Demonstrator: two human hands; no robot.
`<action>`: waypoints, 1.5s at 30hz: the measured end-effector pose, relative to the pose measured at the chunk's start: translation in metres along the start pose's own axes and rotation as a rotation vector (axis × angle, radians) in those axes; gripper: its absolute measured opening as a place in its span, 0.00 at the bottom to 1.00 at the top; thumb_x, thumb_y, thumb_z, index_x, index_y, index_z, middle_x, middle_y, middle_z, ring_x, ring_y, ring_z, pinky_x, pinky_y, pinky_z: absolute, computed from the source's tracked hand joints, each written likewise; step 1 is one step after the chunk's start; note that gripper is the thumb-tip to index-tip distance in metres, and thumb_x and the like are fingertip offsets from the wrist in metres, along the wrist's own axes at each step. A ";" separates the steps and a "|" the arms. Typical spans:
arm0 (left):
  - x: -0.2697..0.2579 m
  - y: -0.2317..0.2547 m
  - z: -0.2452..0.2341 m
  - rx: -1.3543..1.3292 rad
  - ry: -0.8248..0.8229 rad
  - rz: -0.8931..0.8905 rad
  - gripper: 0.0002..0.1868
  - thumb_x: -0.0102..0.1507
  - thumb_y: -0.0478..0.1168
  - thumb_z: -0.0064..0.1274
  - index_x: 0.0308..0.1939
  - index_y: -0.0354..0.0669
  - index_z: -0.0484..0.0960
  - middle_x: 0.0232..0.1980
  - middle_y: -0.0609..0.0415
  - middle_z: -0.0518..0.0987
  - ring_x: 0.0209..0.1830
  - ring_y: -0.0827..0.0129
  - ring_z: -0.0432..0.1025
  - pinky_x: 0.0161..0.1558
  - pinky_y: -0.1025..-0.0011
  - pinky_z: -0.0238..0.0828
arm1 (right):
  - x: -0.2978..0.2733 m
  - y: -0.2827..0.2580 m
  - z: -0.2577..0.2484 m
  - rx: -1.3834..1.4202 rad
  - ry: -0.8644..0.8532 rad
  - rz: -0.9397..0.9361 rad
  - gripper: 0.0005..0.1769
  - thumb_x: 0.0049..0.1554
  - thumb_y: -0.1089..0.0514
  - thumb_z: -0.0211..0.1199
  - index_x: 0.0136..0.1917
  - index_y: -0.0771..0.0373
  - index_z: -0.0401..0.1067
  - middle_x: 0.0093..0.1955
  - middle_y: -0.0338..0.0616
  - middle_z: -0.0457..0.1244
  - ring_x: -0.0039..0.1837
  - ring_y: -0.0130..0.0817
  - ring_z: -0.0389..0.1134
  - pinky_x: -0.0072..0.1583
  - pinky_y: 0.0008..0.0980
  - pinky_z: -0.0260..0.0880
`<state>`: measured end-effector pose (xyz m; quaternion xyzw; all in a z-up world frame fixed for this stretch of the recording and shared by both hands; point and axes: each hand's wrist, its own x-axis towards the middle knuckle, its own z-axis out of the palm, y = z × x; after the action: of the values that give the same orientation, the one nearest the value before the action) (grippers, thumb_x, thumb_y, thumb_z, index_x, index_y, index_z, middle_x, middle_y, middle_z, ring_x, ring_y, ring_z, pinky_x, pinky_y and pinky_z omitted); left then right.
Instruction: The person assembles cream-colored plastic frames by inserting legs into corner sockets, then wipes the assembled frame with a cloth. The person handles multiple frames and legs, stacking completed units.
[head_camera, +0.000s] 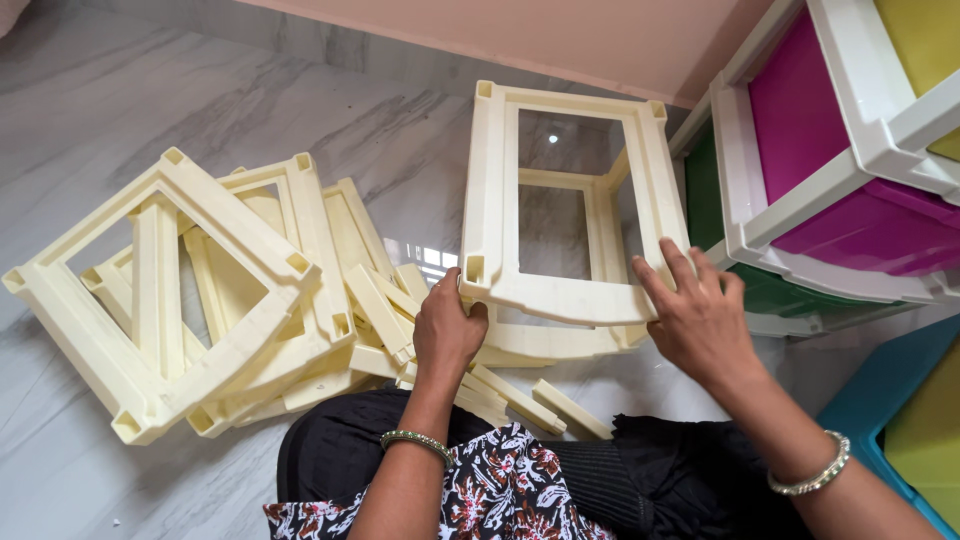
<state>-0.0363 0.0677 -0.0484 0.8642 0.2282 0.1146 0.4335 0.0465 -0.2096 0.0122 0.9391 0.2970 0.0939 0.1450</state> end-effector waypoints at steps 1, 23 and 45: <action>0.000 0.000 0.001 0.003 -0.001 0.000 0.25 0.55 0.39 0.56 0.57 0.40 0.76 0.50 0.41 0.81 0.50 0.43 0.76 0.51 0.51 0.72 | 0.002 0.006 0.002 0.055 -0.009 -0.035 0.41 0.45 0.56 0.65 0.72 0.51 0.63 0.76 0.55 0.55 0.75 0.61 0.56 0.60 0.57 0.70; -0.002 -0.003 0.004 0.084 -0.064 -0.012 0.29 0.56 0.37 0.56 0.63 0.44 0.73 0.54 0.42 0.80 0.53 0.45 0.76 0.52 0.52 0.72 | 0.077 0.058 -0.123 0.038 -0.288 0.167 0.19 0.62 0.65 0.53 0.63 0.49 0.71 0.49 0.52 0.73 0.50 0.46 0.74 0.46 0.40 0.77; 0.010 -0.017 0.005 -0.615 0.070 0.225 0.30 0.59 0.37 0.45 0.67 0.33 0.73 0.66 0.41 0.77 0.68 0.53 0.71 0.69 0.60 0.68 | 0.049 0.047 -0.090 -0.379 0.257 -0.093 0.12 0.57 0.60 0.58 0.55 0.55 0.73 0.68 0.38 0.68 0.69 0.52 0.68 0.51 0.54 0.71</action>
<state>-0.0312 0.0778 -0.0648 0.7082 0.1009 0.2548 0.6506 0.0873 -0.1980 0.1168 0.8608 0.3331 0.2598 0.2838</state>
